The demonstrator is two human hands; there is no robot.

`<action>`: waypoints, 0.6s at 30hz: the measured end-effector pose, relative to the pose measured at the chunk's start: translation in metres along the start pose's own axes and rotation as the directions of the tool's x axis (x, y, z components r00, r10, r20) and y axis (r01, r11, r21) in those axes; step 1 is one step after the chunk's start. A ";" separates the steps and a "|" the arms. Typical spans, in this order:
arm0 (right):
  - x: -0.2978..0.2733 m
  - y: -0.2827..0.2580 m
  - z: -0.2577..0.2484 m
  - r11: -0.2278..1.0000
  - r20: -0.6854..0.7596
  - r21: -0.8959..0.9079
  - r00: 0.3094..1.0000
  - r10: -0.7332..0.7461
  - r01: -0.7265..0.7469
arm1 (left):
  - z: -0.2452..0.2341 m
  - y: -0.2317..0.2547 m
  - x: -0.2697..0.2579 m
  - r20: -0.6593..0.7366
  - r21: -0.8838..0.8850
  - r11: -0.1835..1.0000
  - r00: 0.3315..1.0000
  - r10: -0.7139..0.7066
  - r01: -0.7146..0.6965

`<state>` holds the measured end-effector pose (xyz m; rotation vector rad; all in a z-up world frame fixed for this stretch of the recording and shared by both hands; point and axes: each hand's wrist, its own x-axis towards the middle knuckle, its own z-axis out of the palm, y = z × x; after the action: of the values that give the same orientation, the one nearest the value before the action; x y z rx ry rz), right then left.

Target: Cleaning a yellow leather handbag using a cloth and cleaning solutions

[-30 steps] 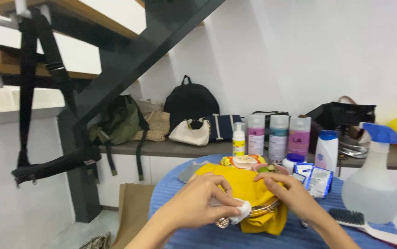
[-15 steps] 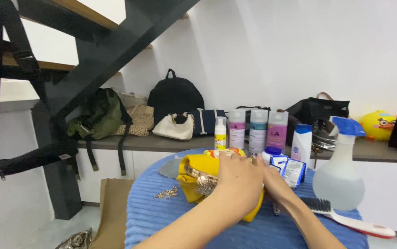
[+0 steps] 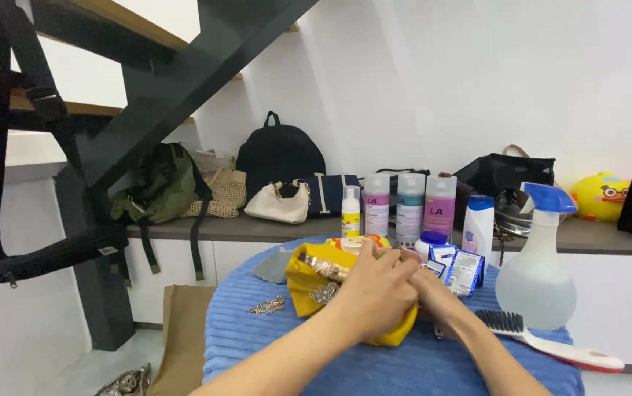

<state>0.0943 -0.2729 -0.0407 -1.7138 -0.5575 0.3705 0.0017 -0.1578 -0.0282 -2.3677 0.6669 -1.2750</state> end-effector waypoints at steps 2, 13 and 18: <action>0.006 0.003 -0.002 1.000 0.005 -0.015 1.000 -0.008 0.008 | -0.017 -0.003 -0.002 0.041 -0.013 1.000 0.999 -0.010 0.010; 0.011 0.000 0.004 0.998 -0.006 -0.061 1.000 0.007 -0.007 | -0.074 -0.036 -0.024 0.259 0.083 0.860 0.823 -0.506 0.503; 0.013 0.001 0.004 0.999 -0.001 -0.048 1.000 -0.021 0.021 | -0.073 -0.047 -0.026 0.321 0.006 0.849 0.803 -0.502 0.528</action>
<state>0.1029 -0.2625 -0.0416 -1.7531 -0.5865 0.3431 -0.0616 -0.1110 0.0168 -2.8544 -0.0423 -1.0245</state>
